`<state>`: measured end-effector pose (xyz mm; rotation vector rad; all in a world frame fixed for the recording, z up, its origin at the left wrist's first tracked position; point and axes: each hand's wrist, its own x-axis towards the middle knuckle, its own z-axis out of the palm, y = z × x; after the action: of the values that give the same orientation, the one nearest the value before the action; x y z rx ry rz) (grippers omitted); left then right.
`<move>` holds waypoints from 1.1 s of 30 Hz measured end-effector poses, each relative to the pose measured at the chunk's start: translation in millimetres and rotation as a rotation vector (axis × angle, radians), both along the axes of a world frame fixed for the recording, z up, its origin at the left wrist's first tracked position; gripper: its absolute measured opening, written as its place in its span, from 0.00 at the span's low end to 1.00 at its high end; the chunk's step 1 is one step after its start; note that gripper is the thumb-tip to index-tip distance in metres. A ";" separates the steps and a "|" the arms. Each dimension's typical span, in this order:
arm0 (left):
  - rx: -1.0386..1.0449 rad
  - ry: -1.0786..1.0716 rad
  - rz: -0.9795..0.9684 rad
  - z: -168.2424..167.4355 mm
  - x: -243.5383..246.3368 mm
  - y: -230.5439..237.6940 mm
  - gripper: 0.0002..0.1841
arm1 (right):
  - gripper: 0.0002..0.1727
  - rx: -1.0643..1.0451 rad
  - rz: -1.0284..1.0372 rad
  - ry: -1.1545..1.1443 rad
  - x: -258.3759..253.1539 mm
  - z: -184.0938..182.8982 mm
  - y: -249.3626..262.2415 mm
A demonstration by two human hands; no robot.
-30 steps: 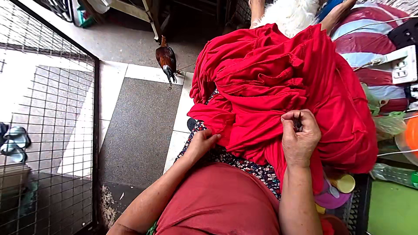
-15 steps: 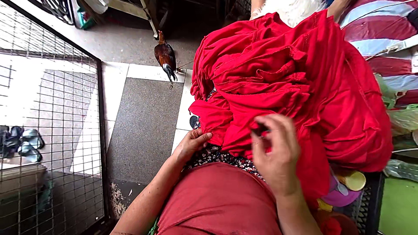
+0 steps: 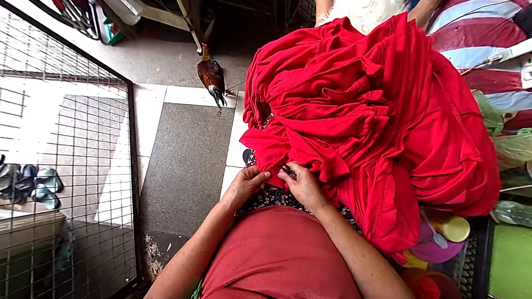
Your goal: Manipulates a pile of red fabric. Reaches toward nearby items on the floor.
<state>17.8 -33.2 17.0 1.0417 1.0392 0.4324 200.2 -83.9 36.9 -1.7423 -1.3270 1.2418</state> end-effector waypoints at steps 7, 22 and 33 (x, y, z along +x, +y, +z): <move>0.438 0.271 0.072 9.6 0.7 -18.9 0.15 | 0.05 -0.138 -0.128 0.285 12.9 2.9 2.2; 0.104 0.256 -0.053 3.2 29.8 -9.4 0.14 | 0.16 0.001 0.009 0.031 7.8 1.3 -13.2; 0.004 0.295 -0.028 15.4 32.5 -9.2 0.19 | 0.20 0.063 -0.121 -0.071 19.5 7.1 -21.7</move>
<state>50.3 -42.4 32.4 1.1441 1.2836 0.2623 219.7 -105.5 44.1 -1.8082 -1.2664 1.0694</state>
